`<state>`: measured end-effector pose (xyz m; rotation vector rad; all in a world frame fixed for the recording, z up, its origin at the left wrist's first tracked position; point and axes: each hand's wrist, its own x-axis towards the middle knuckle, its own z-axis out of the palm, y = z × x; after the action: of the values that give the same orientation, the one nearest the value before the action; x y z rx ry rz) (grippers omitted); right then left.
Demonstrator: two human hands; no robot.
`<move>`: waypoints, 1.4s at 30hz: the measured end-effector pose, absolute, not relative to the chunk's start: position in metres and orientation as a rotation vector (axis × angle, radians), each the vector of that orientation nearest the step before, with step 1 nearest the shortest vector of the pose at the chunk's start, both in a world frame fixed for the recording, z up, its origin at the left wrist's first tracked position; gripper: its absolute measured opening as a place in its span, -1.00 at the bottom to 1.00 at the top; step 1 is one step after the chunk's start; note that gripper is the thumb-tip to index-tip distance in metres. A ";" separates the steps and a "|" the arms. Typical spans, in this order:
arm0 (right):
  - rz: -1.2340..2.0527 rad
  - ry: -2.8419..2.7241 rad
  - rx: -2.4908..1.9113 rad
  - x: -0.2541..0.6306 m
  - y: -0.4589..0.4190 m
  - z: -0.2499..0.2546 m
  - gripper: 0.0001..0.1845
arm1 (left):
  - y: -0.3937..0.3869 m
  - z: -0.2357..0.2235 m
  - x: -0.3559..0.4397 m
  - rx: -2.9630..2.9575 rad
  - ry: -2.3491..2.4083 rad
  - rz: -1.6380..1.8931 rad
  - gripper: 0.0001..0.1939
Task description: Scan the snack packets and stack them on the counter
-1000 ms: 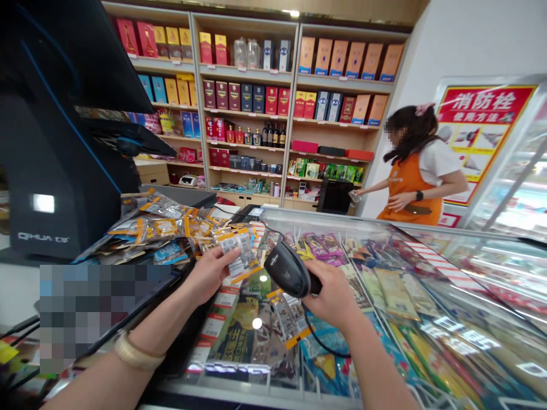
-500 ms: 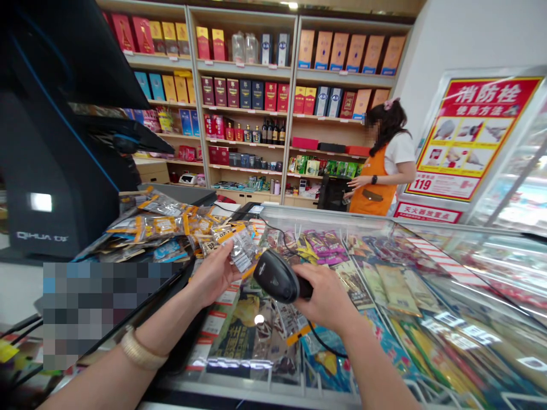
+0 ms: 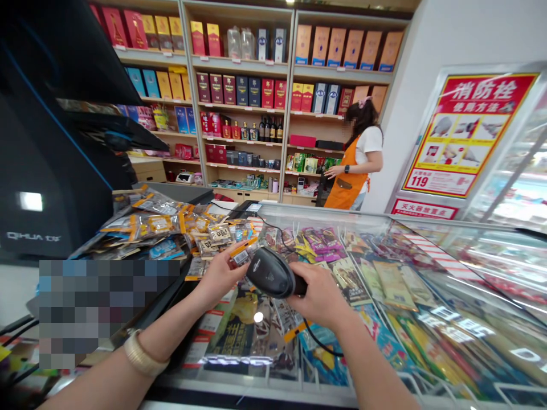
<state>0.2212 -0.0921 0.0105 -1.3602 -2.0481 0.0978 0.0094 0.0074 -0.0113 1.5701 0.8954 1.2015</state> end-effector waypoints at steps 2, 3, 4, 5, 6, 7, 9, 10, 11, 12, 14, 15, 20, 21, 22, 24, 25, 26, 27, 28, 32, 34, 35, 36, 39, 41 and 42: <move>0.118 -2.038 -1.375 0.222 -0.091 0.009 -0.77 | 0.010 -0.014 0.010 1.629 0.919 1.207 -0.37; 0.128 -2.035 -1.379 0.222 -0.091 0.008 -0.78 | 0.011 -0.015 0.010 1.646 0.931 1.210 -0.37; 0.139 -2.033 -1.381 0.223 -0.090 0.008 -0.79 | 0.011 -0.015 0.010 1.657 0.941 1.212 -0.38; 0.148 -2.032 -1.384 0.224 -0.090 0.007 -0.78 | 0.011 -0.015 0.010 1.663 0.948 1.213 -0.37; 0.154 -2.033 -1.389 0.225 -0.089 0.007 -0.77 | 0.011 -0.014 0.009 1.665 0.953 1.212 -0.37; 0.155 -2.032 -1.395 0.225 -0.089 0.007 -0.77 | 0.010 -0.013 0.010 1.663 0.955 1.212 -0.37; 0.149 -2.027 -1.398 0.227 -0.088 0.007 -0.75 | 0.008 -0.010 0.010 1.648 0.959 1.213 -0.40; 0.144 -2.024 -1.395 0.227 -0.088 0.007 -0.75 | 0.007 -0.009 0.010 1.636 0.960 1.212 -0.42; 0.140 -2.020 -1.389 0.227 -0.088 0.007 -0.74 | 0.006 -0.007 0.010 1.621 0.961 1.213 -0.44; 0.138 -2.017 -1.382 0.227 -0.088 0.007 -0.74 | 0.005 -0.006 0.010 1.602 0.963 1.216 -0.45; 0.138 -2.011 -1.368 0.227 -0.089 0.007 -0.72 | 0.004 -0.004 0.010 1.563 0.965 1.220 -0.46; 0.136 -2.006 -1.362 0.228 -0.089 0.007 -0.72 | 0.004 -0.003 0.010 1.538 0.965 1.222 -0.45; -0.035 -1.890 -1.380 0.236 -0.089 0.008 -0.72 | 0.000 -0.012 0.012 1.399 0.873 1.076 -0.51; -0.082 -1.863 -1.383 0.238 -0.088 0.009 -0.72 | -0.001 -0.016 0.014 1.396 0.858 1.011 -0.54; -0.126 -1.837 -1.385 0.241 -0.088 0.008 -0.72 | -0.002 -0.021 0.016 1.420 0.854 0.946 -0.58; -0.206 -1.794 -1.390 0.245 -0.086 0.008 -0.72 | -0.004 -0.029 0.021 1.566 0.875 0.849 -0.65; -0.242 -1.776 -1.393 0.246 -0.086 0.008 -0.72 | -0.005 -0.032 0.023 1.692 0.887 0.817 -0.68; -0.272 -1.763 -1.397 0.247 -0.085 0.007 -0.73 | -0.006 -0.033 0.024 1.843 0.891 0.792 -0.69; -0.296 -1.753 -1.402 0.248 -0.085 0.007 -0.73 | -0.007 -0.033 0.024 2.000 0.890 0.772 -0.69; -0.312 -1.746 -1.407 0.248 -0.085 0.007 -0.74 | -0.008 -0.030 0.024 2.152 0.891 0.757 -0.66; -0.331 -1.741 -1.416 0.246 -0.085 0.008 -0.79 | -0.009 -0.006 0.006 2.595 1.173 0.670 -0.53; -0.339 -1.746 -1.415 0.246 -0.084 0.008 -0.81 | -0.008 0.010 -0.009 2.670 1.509 0.538 -0.49; -0.343 -1.750 -1.416 0.246 -0.084 0.008 -0.82 | -0.007 0.016 -0.017 2.658 1.672 0.438 -0.47; -0.345 -1.755 -1.418 0.246 -0.084 0.008 -0.83 | -0.006 0.022 -0.025 2.621 1.797 0.325 -0.45; -0.338 -1.768 -1.422 0.246 -0.083 0.007 -0.81 | -0.002 0.030 -0.043 2.529 1.897 0.073 -0.45; -0.322 -1.772 -1.418 0.246 -0.083 0.007 -0.80 | 0.003 0.029 -0.049 2.532 1.881 0.043 -0.48; -0.313 -1.775 -1.416 0.246 -0.083 0.006 -0.79 | 0.005 0.029 -0.050 2.541 1.887 0.057 -0.52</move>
<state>0.2464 -0.0833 0.0063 -1.4162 -1.7753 -0.3133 -0.0503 0.0052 0.0289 2.5412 1.8868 0.0567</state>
